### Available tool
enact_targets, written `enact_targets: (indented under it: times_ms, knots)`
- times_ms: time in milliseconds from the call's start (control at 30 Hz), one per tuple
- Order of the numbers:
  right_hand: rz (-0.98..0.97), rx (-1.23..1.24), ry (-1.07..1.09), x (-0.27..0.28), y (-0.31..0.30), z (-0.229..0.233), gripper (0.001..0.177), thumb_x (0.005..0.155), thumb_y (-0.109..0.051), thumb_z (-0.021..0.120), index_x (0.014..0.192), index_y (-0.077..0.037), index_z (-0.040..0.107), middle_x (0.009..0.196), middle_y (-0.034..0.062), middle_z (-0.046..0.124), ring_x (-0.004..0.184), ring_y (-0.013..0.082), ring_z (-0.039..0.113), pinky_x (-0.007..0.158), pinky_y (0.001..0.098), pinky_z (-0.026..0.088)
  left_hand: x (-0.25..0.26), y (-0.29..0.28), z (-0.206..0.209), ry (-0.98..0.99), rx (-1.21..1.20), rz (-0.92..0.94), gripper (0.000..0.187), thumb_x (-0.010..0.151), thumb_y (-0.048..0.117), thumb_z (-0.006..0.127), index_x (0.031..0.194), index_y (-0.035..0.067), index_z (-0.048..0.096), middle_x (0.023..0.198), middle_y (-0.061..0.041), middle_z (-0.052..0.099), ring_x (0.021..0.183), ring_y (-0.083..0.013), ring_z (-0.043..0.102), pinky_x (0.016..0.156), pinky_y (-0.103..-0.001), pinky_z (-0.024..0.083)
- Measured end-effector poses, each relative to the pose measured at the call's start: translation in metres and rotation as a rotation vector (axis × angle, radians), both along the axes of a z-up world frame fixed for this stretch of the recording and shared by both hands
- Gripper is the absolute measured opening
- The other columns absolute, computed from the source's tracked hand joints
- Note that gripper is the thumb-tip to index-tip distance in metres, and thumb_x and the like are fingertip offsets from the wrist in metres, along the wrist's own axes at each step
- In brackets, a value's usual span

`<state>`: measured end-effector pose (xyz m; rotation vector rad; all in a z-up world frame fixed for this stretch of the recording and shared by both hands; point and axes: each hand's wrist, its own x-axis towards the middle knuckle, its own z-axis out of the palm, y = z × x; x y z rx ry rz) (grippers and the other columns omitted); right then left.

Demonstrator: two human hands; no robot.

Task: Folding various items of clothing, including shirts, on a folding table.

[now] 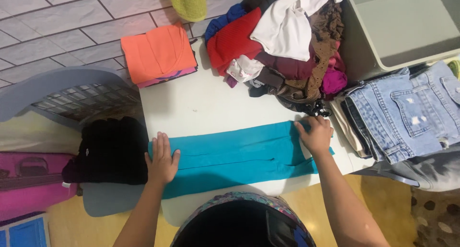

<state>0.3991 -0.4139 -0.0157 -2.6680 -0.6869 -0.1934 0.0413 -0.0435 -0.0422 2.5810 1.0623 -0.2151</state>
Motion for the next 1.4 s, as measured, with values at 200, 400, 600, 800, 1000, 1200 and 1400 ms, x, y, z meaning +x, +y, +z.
enact_targets:
  times_ms: [200, 400, 600, 800, 1000, 1200, 1400]
  knots:
    - [-0.084, 0.015, 0.146, 0.019, -0.003, -0.028, 0.022, 0.08, -0.036, 0.083, 0.092, -0.019, 0.077, 0.102, 0.0033, 0.069, 0.109, 0.0329, 0.057, 0.091, 0.0535, 0.041, 0.0, -0.001, 0.0, 0.006, 0.01, 0.005, 0.078, 0.101, 0.055, 0.032, 0.163, 0.015, 0.007, 0.172, -0.009, 0.001, 0.158, -0.0332, 0.003, 0.117, -0.071, 0.012]
    - [-0.047, 0.096, 0.144, 0.026, -0.011, -0.03, 0.013, 0.09, -0.027, 0.079, 0.096, -0.016, 0.074, 0.097, -0.0008, 0.075, 0.106, 0.0303, 0.057, 0.1, 0.0526, 0.034, 0.002, -0.002, 0.002, 0.05, 0.006, 0.006, 0.079, 0.1, 0.056, 0.031, 0.164, 0.016, 0.006, 0.173, -0.007, -0.001, 0.158, -0.0311, 0.001, 0.119, -0.07, 0.009]
    - [0.049, 0.067, -0.036, 0.002, 0.004, 0.005, 0.02, 0.086, -0.023, 0.081, 0.101, -0.011, 0.074, 0.102, 0.0135, 0.07, 0.103, 0.0321, 0.06, 0.092, 0.0509, 0.042, 0.007, -0.009, 0.01, 0.084, 0.063, -0.003, 0.078, 0.102, 0.051, 0.037, 0.163, 0.014, 0.007, 0.171, -0.01, 0.002, 0.156, -0.035, 0.004, 0.118, -0.069, 0.007]
    - [0.58, 0.227, 0.367, -0.05, 0.032, 0.045, 0.025, 0.07, -0.019, 0.087, 0.084, -0.006, 0.071, 0.096, 0.0103, 0.068, 0.095, 0.0337, 0.067, 0.085, 0.0423, 0.054, 0.056, -0.05, 0.037, -0.392, -0.02, -0.251, 0.037, 0.089, 0.006, 0.061, 0.126, 0.007, 0.065, 0.146, -0.014, 0.055, 0.133, -0.0344, 0.054, 0.114, -0.047, 0.043]
    - [0.635, 0.185, 0.319, -0.057, 0.037, 0.039, 0.014, 0.074, -0.011, 0.081, 0.086, -0.005, 0.075, 0.096, 0.0127, 0.067, 0.091, 0.0347, 0.068, 0.08, 0.0423, 0.056, 0.137, -0.126, 0.026, -0.423, -0.341, -0.477, 0.029, 0.089, 0.01, 0.063, 0.117, 0.01, 0.07, 0.142, -0.014, 0.061, 0.117, -0.0357, 0.065, 0.098, -0.044, 0.053]
    - [0.448, 0.302, 0.486, -0.061, 0.033, 0.043, 0.01, 0.086, -0.009, 0.074, 0.094, -0.003, 0.072, 0.104, 0.0106, 0.07, 0.081, 0.0286, 0.072, 0.069, 0.0358, 0.059, 0.18, -0.169, 0.067, -0.163, -0.1, -0.518, 0.064, 0.076, 0.034, 0.079, 0.127, 0.005, 0.052, 0.15, -0.036, 0.042, 0.119, -0.0498, 0.058, 0.084, -0.052, 0.057]
    - [0.283, 0.41, 0.353, -0.081, 0.034, 0.053, 0.018, 0.086, -0.011, 0.075, 0.1, -0.003, 0.07, 0.105, 0.0188, 0.066, 0.081, 0.0316, 0.07, 0.069, 0.0381, 0.057, 0.189, -0.182, 0.023, -0.047, 0.004, -0.497, 0.049, 0.09, 0.027, 0.067, 0.13, 0.009, 0.048, 0.147, -0.038, 0.041, 0.12, -0.0601, 0.056, 0.074, -0.052, 0.062]
